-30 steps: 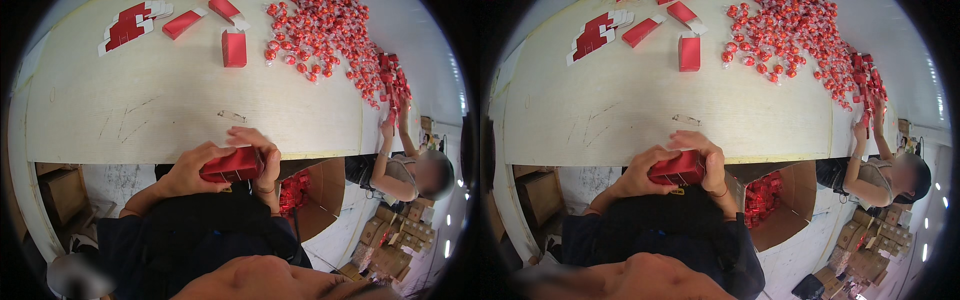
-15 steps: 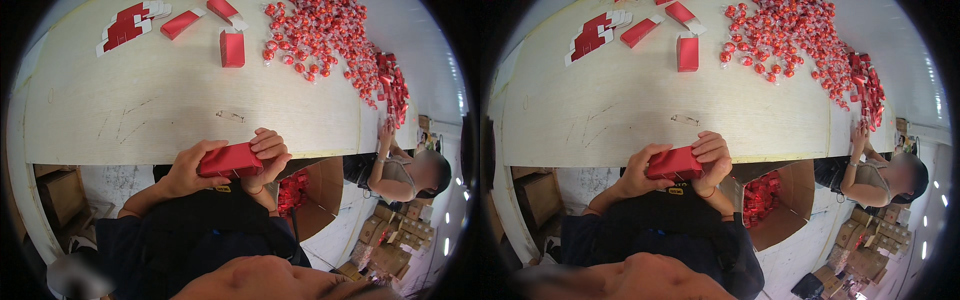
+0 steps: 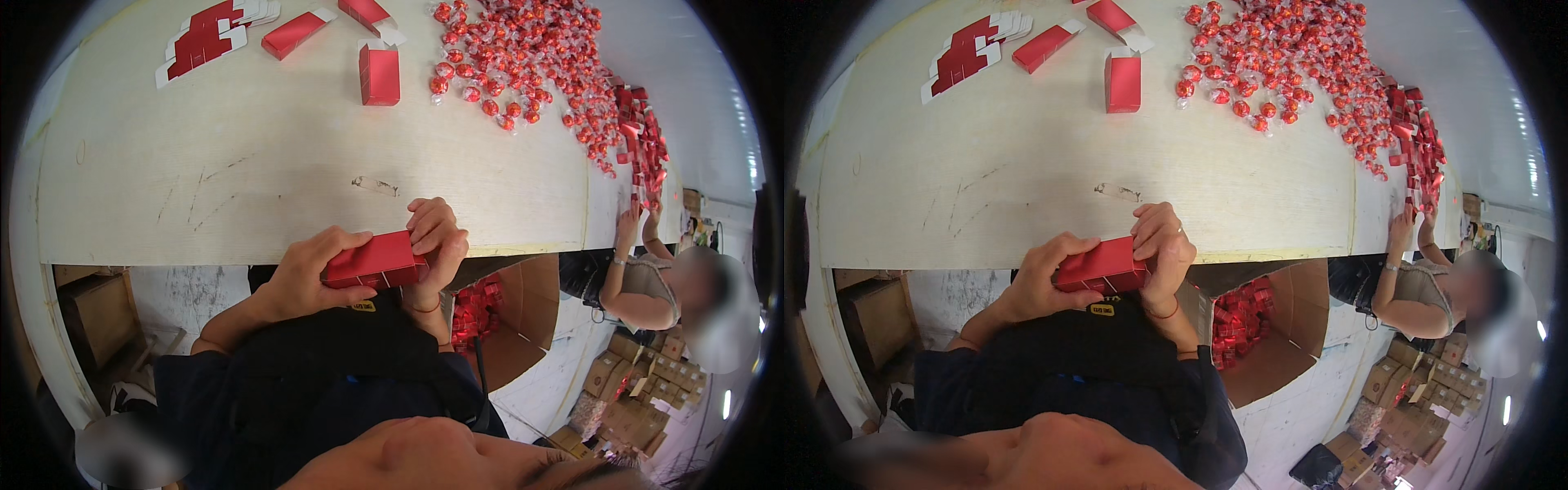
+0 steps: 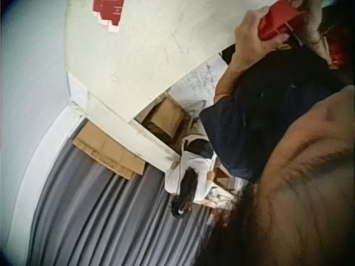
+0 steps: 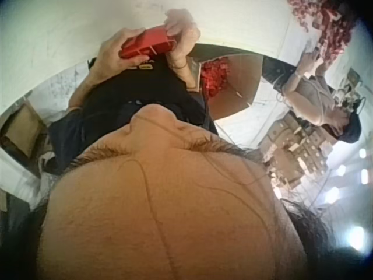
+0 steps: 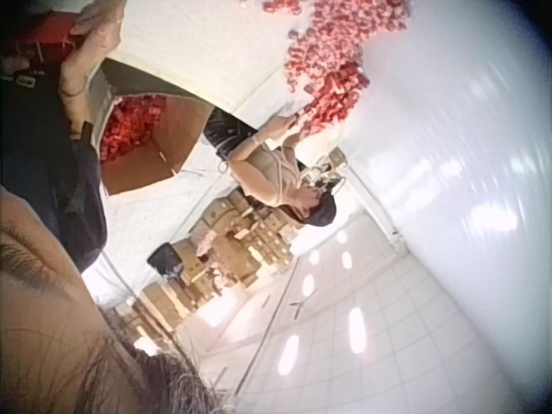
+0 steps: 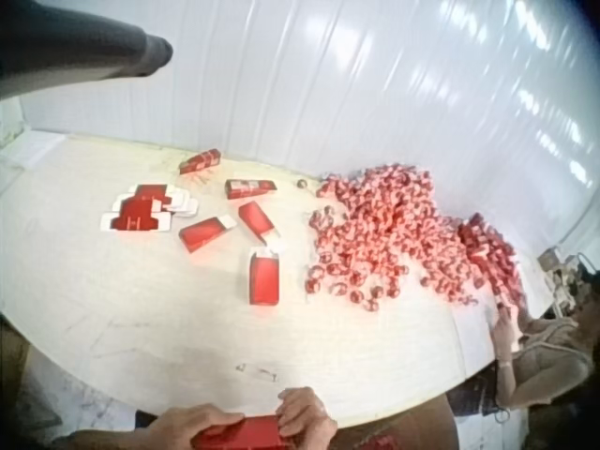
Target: The person assembles small red cardboard boxes by folding flat pieces into rectangular shapes. They repeatedly pick up a flat piece, fold the sides, and place the finished box on the table. A second person is visible in the background handling wrapped candies.
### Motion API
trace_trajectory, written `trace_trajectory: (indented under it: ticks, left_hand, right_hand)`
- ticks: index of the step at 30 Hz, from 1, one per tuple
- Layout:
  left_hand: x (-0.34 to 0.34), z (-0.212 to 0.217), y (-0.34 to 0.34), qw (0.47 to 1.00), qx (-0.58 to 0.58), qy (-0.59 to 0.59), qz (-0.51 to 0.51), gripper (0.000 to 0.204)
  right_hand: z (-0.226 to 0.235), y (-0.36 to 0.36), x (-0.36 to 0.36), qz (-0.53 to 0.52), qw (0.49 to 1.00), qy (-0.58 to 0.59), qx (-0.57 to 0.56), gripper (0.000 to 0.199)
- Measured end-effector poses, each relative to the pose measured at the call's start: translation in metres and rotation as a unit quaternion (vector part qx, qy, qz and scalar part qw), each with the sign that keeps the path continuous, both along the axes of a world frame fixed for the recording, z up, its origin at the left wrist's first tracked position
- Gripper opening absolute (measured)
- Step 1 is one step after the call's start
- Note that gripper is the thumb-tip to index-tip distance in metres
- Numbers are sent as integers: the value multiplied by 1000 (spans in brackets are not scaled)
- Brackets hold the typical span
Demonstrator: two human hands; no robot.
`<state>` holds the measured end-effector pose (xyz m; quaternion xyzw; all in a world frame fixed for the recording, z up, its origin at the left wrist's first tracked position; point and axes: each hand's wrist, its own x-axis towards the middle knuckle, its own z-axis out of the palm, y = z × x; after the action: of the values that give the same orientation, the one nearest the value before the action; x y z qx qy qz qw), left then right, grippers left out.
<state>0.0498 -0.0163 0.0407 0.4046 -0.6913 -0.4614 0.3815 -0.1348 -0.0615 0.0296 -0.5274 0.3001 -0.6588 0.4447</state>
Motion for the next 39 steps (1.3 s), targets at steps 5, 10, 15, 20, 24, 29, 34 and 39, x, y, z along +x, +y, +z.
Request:
trace_trajectory:
  ticks: [5, 10, 15, 20, 24, 29, 34, 39]
  left_hand:
    - [0, 4, -2, 999, 19, -22, -23, 63]
    - [-2, 3, -2, 996, 60, -29, -61, 57]
    - [-4, -3, -6, 997, 71, -16, -20, 59]
    - [45, -16, -52, 998, -19, -47, 45, 50]
    - [168, -40, -178, 922, -209, -224, 237, 40]
    - [281, -69, -244, 815, -178, -470, 289, 87]
    - [247, -32, -246, 818, -21, -510, 265, 94]
    - [247, -25, -227, 815, -135, -490, 276, 83]
  right_hand:
    - [-2, -6, -15, 163, 981, 12, 108, 43]
    - [6, 1, -11, 243, 938, 14, 245, 23]
    - [2, -9, -11, 159, 954, 48, 249, 18]
    - [3, -10, 6, 128, 967, 195, 104, 41]
    - [-38, -37, 11, 46, 966, 193, 163, 13]
    - [-13, -20, 48, 13, 923, 355, -144, 43]
    - [-24, -19, 98, 76, 849, 490, -183, 52]
    - [-51, -63, 92, 168, 814, 545, -107, 66]
